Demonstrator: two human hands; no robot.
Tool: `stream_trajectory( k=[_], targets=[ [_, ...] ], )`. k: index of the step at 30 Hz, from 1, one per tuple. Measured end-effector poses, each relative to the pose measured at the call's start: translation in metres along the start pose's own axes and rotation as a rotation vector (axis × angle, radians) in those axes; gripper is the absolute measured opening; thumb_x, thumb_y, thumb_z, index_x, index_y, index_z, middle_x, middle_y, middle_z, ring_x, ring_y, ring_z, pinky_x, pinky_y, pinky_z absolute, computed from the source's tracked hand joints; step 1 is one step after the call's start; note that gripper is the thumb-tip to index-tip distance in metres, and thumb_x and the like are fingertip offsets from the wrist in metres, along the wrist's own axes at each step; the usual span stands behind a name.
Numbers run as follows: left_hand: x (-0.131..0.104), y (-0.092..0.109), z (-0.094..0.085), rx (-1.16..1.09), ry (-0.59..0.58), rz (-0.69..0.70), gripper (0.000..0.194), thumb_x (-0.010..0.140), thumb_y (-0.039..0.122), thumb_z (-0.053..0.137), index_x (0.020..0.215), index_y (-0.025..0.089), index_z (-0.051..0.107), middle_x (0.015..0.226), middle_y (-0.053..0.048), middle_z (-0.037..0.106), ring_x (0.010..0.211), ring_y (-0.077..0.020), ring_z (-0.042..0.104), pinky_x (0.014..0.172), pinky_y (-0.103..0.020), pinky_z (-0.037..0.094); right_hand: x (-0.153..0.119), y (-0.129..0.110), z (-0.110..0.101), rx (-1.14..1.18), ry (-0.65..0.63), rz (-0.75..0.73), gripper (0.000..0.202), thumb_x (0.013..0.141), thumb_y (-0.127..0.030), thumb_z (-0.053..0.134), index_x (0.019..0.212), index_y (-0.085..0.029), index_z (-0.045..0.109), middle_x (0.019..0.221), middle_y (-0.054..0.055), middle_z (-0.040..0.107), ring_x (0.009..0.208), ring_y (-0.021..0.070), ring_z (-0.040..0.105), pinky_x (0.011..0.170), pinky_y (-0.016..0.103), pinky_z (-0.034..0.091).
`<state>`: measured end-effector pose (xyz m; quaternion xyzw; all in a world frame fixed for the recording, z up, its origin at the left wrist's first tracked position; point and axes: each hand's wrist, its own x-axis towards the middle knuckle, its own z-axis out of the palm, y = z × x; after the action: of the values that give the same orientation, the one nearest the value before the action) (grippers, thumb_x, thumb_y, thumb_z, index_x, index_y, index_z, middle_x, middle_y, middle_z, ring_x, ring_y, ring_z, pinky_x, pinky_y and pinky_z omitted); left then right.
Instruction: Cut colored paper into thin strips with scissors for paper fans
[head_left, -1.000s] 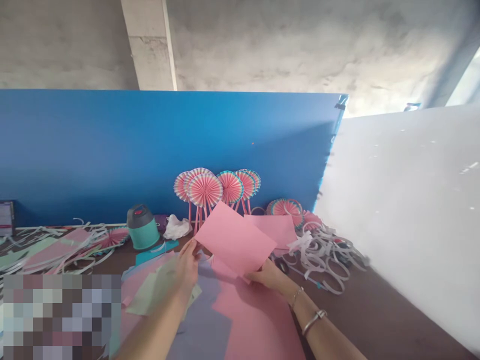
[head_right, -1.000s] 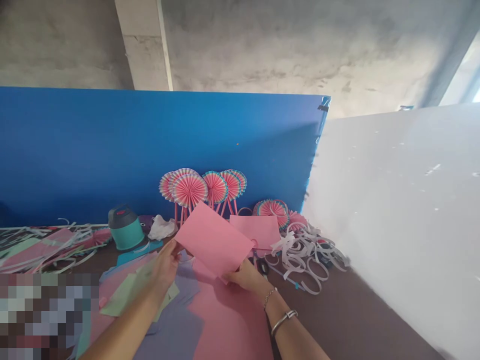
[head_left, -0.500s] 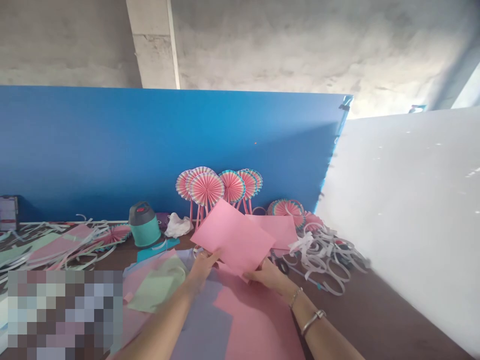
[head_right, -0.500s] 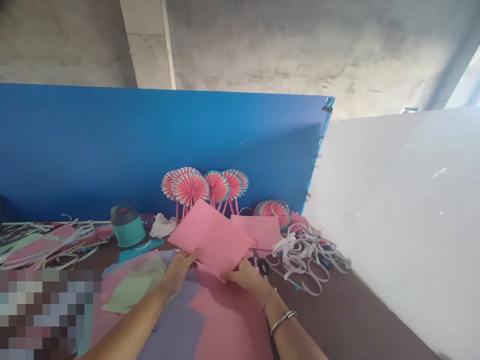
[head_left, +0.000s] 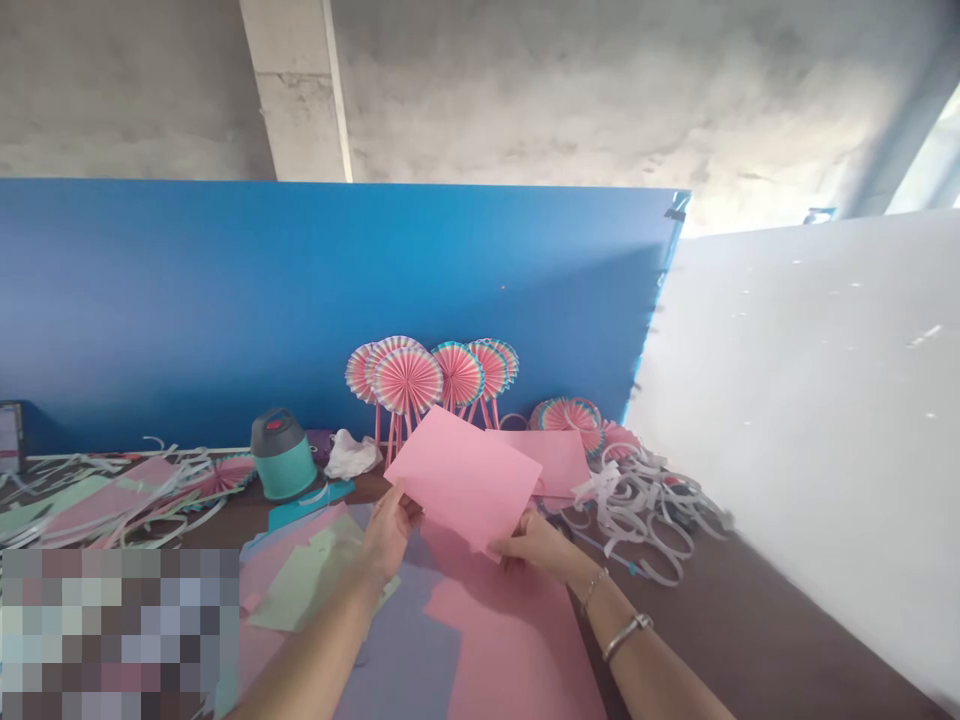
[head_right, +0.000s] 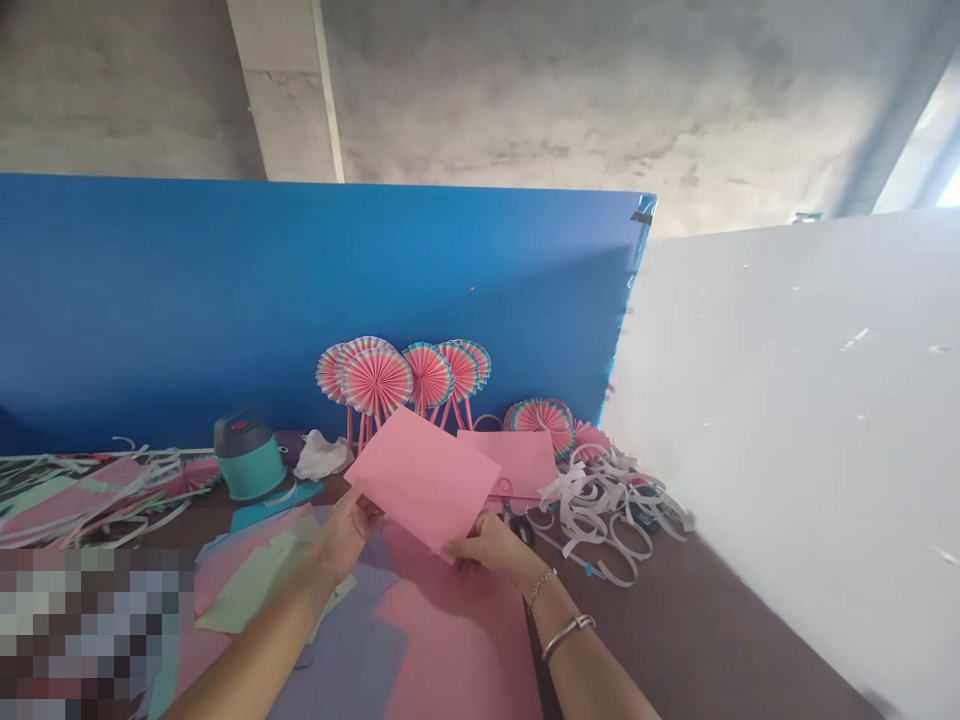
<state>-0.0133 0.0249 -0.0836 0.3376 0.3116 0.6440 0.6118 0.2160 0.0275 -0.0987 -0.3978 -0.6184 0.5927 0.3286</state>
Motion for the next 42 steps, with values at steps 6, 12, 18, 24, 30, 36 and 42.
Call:
stream_trajectory(
  k=[6, 12, 18, 24, 30, 36, 42],
  targets=[
    [0.008, -0.003, -0.011, -0.043, 0.139, 0.061, 0.026, 0.066, 0.033, 0.071, 0.085, 0.016, 0.065, 0.078, -0.005, 0.072, 0.068, -0.0173, 0.066, 0.059, -0.025, 0.048, 0.001, 0.001, -0.003, -0.045, 0.01, 0.027, 0.032, 0.058, -0.039, 0.077, 0.062, -0.009, 0.069, 0.053, 0.005, 0.066, 0.045, 0.0124, 0.059, 0.045, 0.021, 0.046],
    [0.009, -0.005, -0.009, -0.082, 0.144, 0.016, 0.029, 0.079, 0.037, 0.058, 0.099, 0.018, 0.064, 0.098, -0.009, 0.072, 0.089, -0.0212, 0.067, 0.074, -0.033, 0.051, -0.001, -0.005, -0.002, -0.103, 0.026, 0.027, 0.03, 0.059, -0.038, 0.074, 0.06, -0.008, 0.068, 0.052, 0.006, 0.066, 0.044, 0.0125, 0.059, 0.042, 0.02, 0.042],
    [0.007, -0.003, -0.007, -0.208, 0.125, -0.075, 0.025, 0.088, 0.033, 0.048, 0.102, 0.02, 0.064, 0.101, -0.006, 0.071, 0.089, -0.0171, 0.066, 0.077, -0.03, 0.052, -0.01, -0.02, 0.0, -0.182, 0.055, 0.02, 0.019, 0.066, -0.026, 0.063, 0.059, -0.009, 0.068, 0.055, 0.006, 0.068, 0.047, 0.0121, 0.061, 0.044, 0.018, 0.038],
    [0.006, 0.003, -0.011, -0.194, 0.065, -0.004, 0.04, 0.086, 0.05, 0.047, 0.11, 0.022, 0.061, 0.102, -0.008, 0.071, 0.088, -0.0197, 0.067, 0.072, -0.032, 0.053, -0.007, -0.014, -0.004, -0.189, 0.125, 0.047, 0.013, 0.063, -0.022, 0.056, 0.056, -0.012, 0.062, 0.047, 0.002, 0.063, 0.042, 0.0115, 0.057, 0.043, 0.019, 0.037],
    [0.002, -0.01, -0.003, -0.007, 0.043, -0.096, 0.032, 0.066, 0.026, 0.077, 0.094, 0.013, 0.067, 0.086, -0.01, 0.074, 0.076, -0.0219, 0.069, 0.069, -0.031, 0.053, 0.001, -0.007, -0.009, -0.09, 0.243, 0.021, 0.021, 0.06, -0.03, 0.064, 0.052, -0.017, 0.051, 0.04, -0.004, 0.05, 0.038, 0.0093, 0.044, 0.04, 0.021, 0.032],
    [-0.008, -0.025, 0.016, -0.133, 0.114, -0.107, 0.013, 0.074, 0.027, 0.07, 0.079, 0.016, 0.066, 0.081, -0.005, 0.074, 0.074, -0.0154, 0.069, 0.074, -0.028, 0.053, -0.001, -0.013, 0.009, 0.13, 0.28, -0.187, 0.04, 0.073, -0.054, 0.06, 0.061, -0.016, 0.055, 0.052, 0.0, 0.052, 0.045, 0.0104, 0.044, 0.043, 0.023, 0.031],
    [-0.022, -0.033, 0.03, -0.135, -0.114, -0.23, 0.02, 0.071, 0.032, 0.072, 0.08, 0.014, 0.068, 0.087, -0.012, 0.074, 0.089, -0.0249, 0.068, 0.084, -0.036, 0.051, -0.003, -0.009, 0.042, -0.249, 0.296, -0.07, 0.056, 0.081, -0.061, 0.043, 0.042, -0.021, 0.043, 0.045, 0.0, 0.045, 0.05, 0.0143, 0.046, 0.059, 0.028, 0.039]
  ],
)
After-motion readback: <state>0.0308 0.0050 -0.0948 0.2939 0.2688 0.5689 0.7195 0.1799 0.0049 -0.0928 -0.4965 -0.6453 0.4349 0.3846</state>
